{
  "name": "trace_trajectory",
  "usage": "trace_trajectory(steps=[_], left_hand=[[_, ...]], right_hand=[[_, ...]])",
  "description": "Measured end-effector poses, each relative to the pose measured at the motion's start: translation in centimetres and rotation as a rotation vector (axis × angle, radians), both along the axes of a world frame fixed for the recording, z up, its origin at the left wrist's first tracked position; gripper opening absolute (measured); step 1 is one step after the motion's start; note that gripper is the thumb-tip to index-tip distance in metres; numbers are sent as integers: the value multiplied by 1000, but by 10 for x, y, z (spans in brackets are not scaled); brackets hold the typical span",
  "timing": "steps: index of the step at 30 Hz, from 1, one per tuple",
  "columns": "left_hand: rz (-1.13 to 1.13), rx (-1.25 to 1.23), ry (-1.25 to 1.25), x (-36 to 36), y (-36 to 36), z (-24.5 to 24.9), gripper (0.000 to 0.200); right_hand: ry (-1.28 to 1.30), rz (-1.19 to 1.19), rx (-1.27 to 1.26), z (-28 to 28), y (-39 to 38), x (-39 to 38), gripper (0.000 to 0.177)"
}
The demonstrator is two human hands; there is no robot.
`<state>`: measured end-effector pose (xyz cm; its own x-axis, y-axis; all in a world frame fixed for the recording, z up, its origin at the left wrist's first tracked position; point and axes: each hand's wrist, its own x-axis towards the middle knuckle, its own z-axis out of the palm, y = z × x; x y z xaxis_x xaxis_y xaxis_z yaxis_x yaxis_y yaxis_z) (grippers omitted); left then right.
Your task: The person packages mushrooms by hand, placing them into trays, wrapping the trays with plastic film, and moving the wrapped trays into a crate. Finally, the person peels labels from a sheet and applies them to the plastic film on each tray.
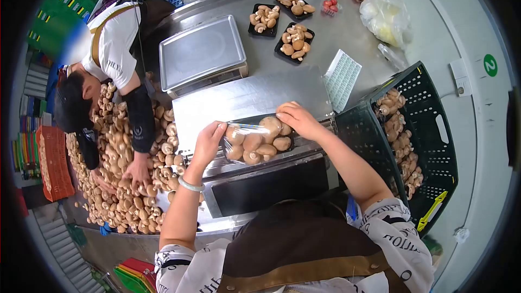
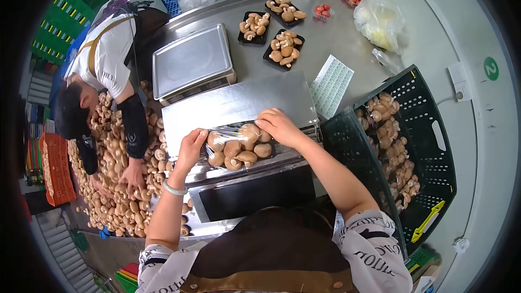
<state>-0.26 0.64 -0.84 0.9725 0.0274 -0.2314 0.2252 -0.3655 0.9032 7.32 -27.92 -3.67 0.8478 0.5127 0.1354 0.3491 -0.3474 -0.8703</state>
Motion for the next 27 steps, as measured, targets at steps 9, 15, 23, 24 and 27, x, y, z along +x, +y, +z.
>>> trace_trajectory(steps=[9,15,23,24,27], left_hand=[[220,-69,-90,-58,-32,97,35],[101,57,206,-133,-45,54,38],[130,445,-31,-163,-79,-40,27],[184,505,-12,-165,-84,-31,27],[349,220,3,-187,-75,-43,22]], right_hand=[[369,-144,152,110,-5,-53,39],[556,-76,-30,67,-38,-129,45],[465,-360,-221,-46,-57,-176,46],[536,-416,-211,-43,-59,-179,44],[661,-521,56,-42,-59,-196,30]])
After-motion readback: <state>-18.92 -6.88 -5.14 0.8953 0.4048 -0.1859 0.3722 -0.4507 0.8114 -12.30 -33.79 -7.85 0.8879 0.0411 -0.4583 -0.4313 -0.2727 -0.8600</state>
